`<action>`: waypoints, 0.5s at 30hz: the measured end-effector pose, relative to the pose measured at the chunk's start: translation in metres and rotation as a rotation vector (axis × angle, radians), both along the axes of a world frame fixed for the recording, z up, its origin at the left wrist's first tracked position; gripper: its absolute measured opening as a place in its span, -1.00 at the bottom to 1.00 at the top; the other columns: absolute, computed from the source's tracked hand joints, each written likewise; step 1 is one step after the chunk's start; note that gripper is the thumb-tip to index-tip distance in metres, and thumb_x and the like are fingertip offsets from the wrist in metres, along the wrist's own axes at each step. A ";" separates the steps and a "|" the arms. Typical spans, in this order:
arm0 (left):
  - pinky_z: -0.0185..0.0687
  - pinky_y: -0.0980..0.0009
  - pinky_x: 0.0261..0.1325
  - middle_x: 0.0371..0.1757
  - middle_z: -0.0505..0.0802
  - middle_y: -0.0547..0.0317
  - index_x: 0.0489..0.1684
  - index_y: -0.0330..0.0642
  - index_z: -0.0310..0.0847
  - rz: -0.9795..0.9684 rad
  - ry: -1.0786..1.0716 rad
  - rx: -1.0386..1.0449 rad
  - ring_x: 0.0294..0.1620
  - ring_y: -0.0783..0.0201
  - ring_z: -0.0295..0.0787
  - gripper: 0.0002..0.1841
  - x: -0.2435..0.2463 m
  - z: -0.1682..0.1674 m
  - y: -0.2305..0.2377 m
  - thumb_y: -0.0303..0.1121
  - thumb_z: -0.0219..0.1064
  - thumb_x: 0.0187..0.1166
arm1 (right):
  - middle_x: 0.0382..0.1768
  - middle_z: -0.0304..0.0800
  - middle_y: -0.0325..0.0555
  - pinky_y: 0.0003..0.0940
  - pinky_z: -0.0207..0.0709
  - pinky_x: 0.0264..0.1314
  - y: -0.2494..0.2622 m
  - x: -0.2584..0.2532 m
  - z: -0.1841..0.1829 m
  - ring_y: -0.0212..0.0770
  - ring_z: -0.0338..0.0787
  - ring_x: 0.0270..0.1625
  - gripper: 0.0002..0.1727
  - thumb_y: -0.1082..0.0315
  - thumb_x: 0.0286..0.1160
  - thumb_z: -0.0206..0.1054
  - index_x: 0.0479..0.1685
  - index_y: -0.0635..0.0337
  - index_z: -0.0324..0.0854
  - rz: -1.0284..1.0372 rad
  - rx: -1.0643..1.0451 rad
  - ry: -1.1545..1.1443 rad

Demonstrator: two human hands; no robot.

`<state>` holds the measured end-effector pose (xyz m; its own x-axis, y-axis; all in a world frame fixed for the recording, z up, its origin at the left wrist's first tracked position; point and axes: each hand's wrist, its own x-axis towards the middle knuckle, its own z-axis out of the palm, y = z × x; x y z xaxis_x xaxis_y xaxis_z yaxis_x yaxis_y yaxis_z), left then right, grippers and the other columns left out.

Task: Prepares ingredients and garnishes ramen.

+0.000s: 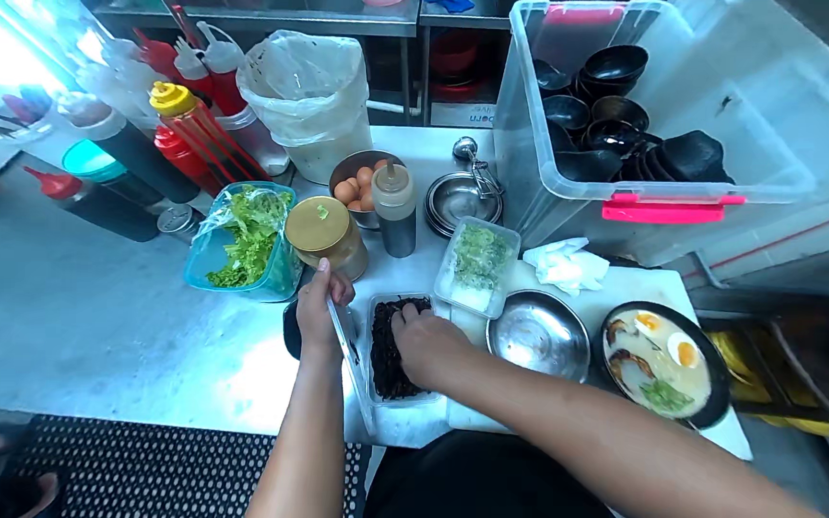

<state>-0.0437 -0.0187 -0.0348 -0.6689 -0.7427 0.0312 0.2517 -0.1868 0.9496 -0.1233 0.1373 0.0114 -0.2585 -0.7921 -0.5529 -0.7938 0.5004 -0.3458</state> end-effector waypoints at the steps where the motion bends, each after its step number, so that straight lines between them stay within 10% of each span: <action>1: 0.39 0.52 -0.44 -0.77 0.44 0.47 -0.83 0.16 0.24 0.000 -0.008 -0.003 -0.67 0.46 0.38 -0.42 0.000 0.000 0.001 -0.04 -0.16 0.85 | 0.39 0.55 0.39 0.21 0.69 0.21 0.000 0.006 -0.003 0.35 0.69 0.33 -0.54 0.47 0.64 0.21 0.48 0.47 0.47 0.045 -0.015 0.049; 4: 0.36 0.53 -0.46 -0.76 0.43 0.48 -0.83 0.17 0.24 0.006 -0.023 -0.008 -0.67 0.48 0.36 -0.43 0.001 0.002 0.003 -0.05 -0.16 0.85 | 0.11 0.77 0.24 0.13 0.73 0.16 -0.001 0.005 -0.001 0.21 0.81 0.21 -0.74 0.55 0.69 0.10 0.07 0.38 0.71 0.122 -0.082 0.080; 11: 0.36 0.52 -0.46 -0.77 0.43 0.46 -0.84 0.14 0.25 0.051 -0.031 -0.002 -0.67 0.47 0.37 -0.42 0.005 0.000 0.005 -0.05 -0.12 0.86 | 0.09 0.89 0.00 0.03 0.64 0.35 0.010 -0.021 0.022 0.00 0.83 0.22 -0.69 0.41 0.63 0.25 0.21 0.10 0.82 -0.060 -0.271 -0.121; 15: 0.32 0.51 -0.47 -0.76 0.44 0.47 -0.86 0.12 0.26 0.096 -0.145 -0.067 -0.67 0.48 0.35 -0.41 -0.004 0.007 0.015 -0.04 -0.06 0.85 | -0.11 0.92 -0.12 -0.10 0.76 0.06 0.030 -0.038 0.039 -0.21 0.88 -0.10 -0.75 0.38 0.58 0.37 0.12 0.02 0.87 -0.341 -0.350 -0.325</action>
<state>-0.0479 -0.0034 -0.0276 -0.5957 -0.8032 -0.0092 0.1249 -0.1039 0.9867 -0.1609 0.1675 0.0503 -0.3915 -0.8439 -0.3667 -0.4340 0.5208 -0.7352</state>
